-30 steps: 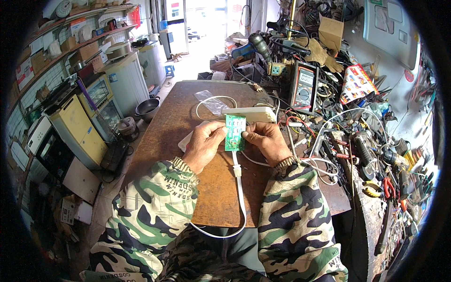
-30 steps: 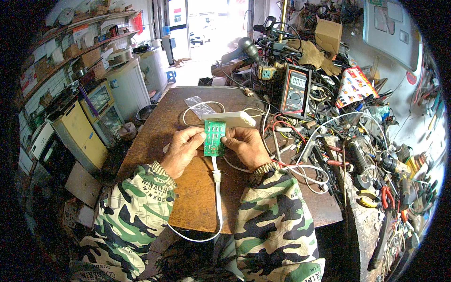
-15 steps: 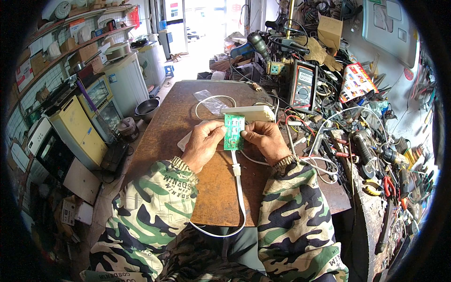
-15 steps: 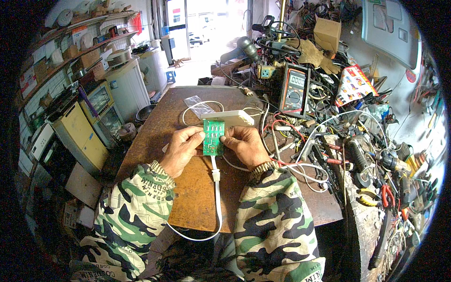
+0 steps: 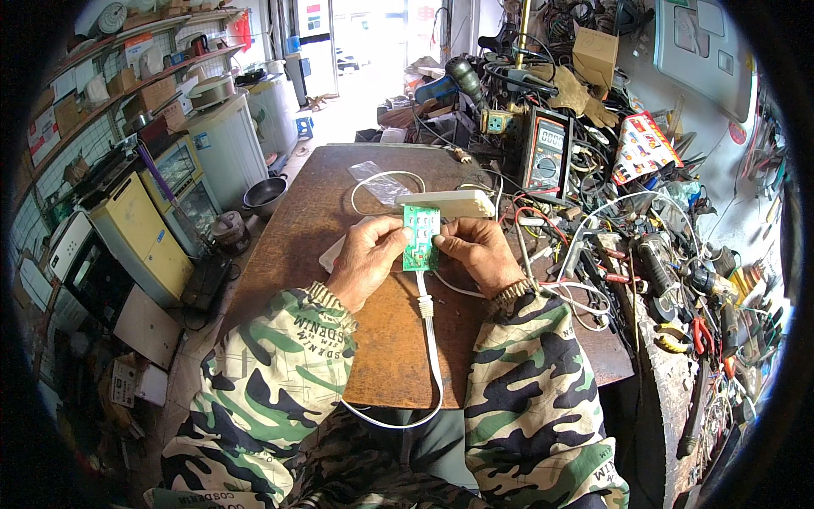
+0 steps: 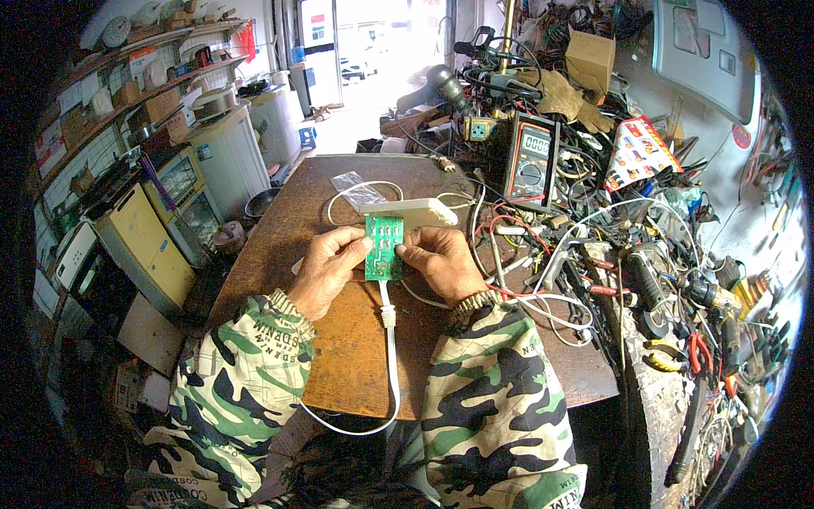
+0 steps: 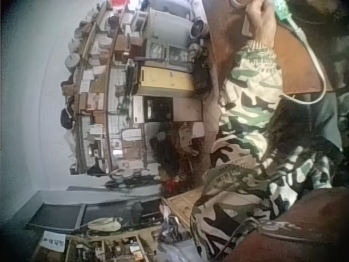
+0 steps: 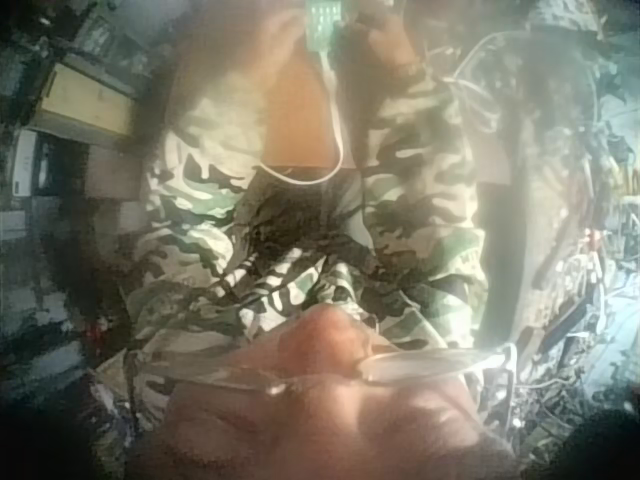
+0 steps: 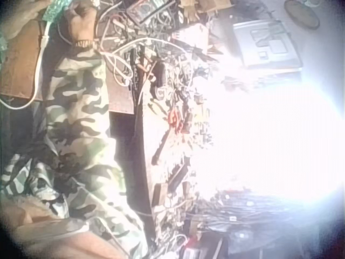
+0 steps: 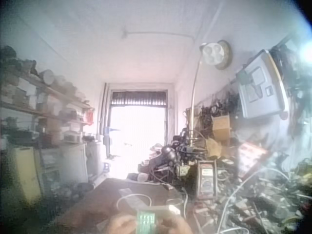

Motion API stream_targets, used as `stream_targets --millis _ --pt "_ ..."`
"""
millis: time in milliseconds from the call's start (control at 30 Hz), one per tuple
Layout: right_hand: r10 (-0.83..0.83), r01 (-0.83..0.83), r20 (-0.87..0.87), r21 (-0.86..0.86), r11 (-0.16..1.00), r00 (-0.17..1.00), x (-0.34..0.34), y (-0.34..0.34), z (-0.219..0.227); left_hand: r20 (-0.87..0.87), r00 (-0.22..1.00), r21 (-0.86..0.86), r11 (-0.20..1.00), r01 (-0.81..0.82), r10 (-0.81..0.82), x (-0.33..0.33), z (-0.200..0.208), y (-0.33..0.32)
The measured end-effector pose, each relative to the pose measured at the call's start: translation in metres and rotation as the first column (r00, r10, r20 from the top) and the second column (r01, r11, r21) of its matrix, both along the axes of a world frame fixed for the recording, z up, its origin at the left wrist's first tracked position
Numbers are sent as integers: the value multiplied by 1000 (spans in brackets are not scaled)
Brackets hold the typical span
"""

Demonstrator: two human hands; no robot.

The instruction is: The person holds a small green circuit board and a white plastic housing, repeatedly aligning and inserting the board into the housing. The person rotates the assembly to check fit and orientation, then removes and reinserts the board multiple times. A USB cable remains connected to the board throughout.

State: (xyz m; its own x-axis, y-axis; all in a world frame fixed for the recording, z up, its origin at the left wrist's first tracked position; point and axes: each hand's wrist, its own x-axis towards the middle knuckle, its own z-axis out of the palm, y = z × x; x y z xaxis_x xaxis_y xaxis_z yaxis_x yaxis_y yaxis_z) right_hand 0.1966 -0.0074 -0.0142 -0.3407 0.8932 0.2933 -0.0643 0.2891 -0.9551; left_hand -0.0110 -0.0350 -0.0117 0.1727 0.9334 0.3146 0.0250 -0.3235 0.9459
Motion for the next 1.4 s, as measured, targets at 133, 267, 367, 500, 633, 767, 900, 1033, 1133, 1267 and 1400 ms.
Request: stream_targets --millis 133,267,367,500,633,767,900,1033,1133,1267,1400 --pt "18 -18 2 -7 1000 1000 -1 1 0 70 998 18 1000 3 -4 0 -4 2" --pt "15 -15 17 11 1000 1000 1 2 -2 98 995 17 1000 20 -22 1 -8 6" --pt "-32 32 -9 -24 999 999 0 0 -1 60 998 10 1000 10 -10 4 -4 3" --pt "-80 80 0 -2 997 997 -6 -2 2 -3 1000 4 1000 -15 15 4 12 -12" --pt "-132 133 -30 40 990 991 -5 2 -5 -63 998 41 999 27 -24 6 10 -9" --pt "-192 190 29 64 980 981 -8 8 -11 -68 997 39 999 34 -31 5 11 -12" --pt "-183 181 22 59 982 983 -10 4 -5 2 1000 -5 1000 24 -24 5 16 -17" --pt "-199 198 21 56 979 980 -7 4 -6 31 997 11 998 66 -66 8 8 -9" --pt "-191 190 15 56 980 981 -4 3 -6 -35 996 17 996 88 -87 5 7 -6" --pt "-177 176 2 61 982 984 -8 0 -1 -11 993 8 993 115 -115 1 -1 0" --pt "-154 153 24 35 988 988 -9 3 -4 39 993 -13 993 116 -115 0 -1 -3"
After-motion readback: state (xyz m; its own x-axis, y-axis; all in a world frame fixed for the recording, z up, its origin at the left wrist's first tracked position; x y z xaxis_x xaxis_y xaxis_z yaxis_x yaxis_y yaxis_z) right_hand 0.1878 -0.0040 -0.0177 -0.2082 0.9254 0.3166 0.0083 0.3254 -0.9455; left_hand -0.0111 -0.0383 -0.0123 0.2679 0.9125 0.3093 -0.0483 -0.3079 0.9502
